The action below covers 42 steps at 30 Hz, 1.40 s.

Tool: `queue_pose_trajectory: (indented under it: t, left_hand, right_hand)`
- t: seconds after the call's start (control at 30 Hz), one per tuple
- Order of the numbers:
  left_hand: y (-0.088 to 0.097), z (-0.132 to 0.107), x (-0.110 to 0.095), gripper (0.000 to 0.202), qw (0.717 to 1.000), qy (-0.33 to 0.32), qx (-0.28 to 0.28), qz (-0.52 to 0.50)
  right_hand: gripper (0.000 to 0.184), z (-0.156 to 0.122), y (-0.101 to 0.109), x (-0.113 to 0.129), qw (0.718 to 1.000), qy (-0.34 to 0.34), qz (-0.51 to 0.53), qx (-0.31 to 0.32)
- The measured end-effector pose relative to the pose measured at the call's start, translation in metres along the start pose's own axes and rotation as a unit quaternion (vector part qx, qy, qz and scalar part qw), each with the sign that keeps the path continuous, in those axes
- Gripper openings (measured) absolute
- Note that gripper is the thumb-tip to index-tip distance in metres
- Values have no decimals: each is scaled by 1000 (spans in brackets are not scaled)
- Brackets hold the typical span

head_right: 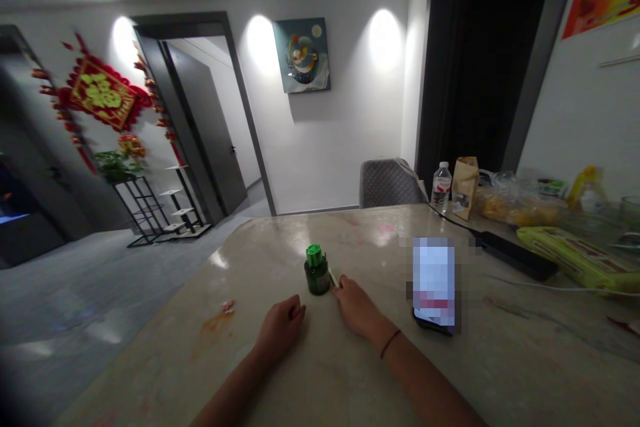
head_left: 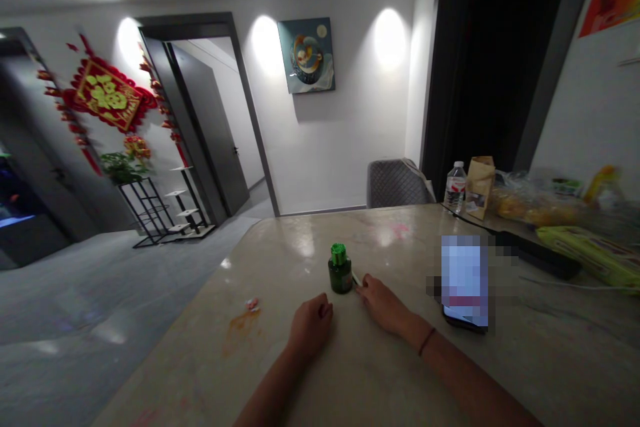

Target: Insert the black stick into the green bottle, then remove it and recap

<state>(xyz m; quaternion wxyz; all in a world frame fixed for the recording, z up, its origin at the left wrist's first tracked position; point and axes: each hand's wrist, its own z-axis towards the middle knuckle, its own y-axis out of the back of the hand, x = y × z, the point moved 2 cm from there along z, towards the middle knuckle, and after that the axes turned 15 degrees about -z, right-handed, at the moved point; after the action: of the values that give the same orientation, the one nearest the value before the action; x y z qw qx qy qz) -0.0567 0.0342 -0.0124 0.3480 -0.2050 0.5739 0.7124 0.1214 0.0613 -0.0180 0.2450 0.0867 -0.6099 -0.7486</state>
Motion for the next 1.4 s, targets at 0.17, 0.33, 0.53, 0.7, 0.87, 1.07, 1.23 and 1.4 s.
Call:
queue_pose_trajectory:
  t: [0.17, 0.33, 0.53, 0.7, 0.87, 1.07, 1.23, 1.4]
  left_hand:
    - [0, 5, 13, 27, 996, 30, -33, -77]
    - [0, 7, 12, 26, 995, 31, -37, -92]
    - [33, 6, -18, 27, 995, 13, -82, 50]
    - [56, 0, -56, 28, 983, -123, -105, 82]
    - [49, -1, -65, 45, 981, -102, -52, -159]
    - [38, 0, -58, 66, 767, 72, 88, -631]
    - [20, -5, -55, 71, 593, 185, 265, -737]
    - [-5, -8, -40, 69, 587, 259, 356, -680]
  right_hand:
    - [35, 0, -6, -10, 999, -37, 8, -19]
    - [29, -2, -2, -18, 998, -31, 30, -37]
    - [16, -1, 39, -26, 978, -118, -22, -168]
    - [25, -11, 69, -8, 969, -16, -12, -245]
    - [42, -12, 66, 6, 949, 10, 284, -138]
    - [65, -18, 65, 4, 744, 112, 641, 151]
    - [71, -20, 56, 1, 518, 160, 784, 303]
    - [73, -13, 13, -11, 546, 23, 748, 376]
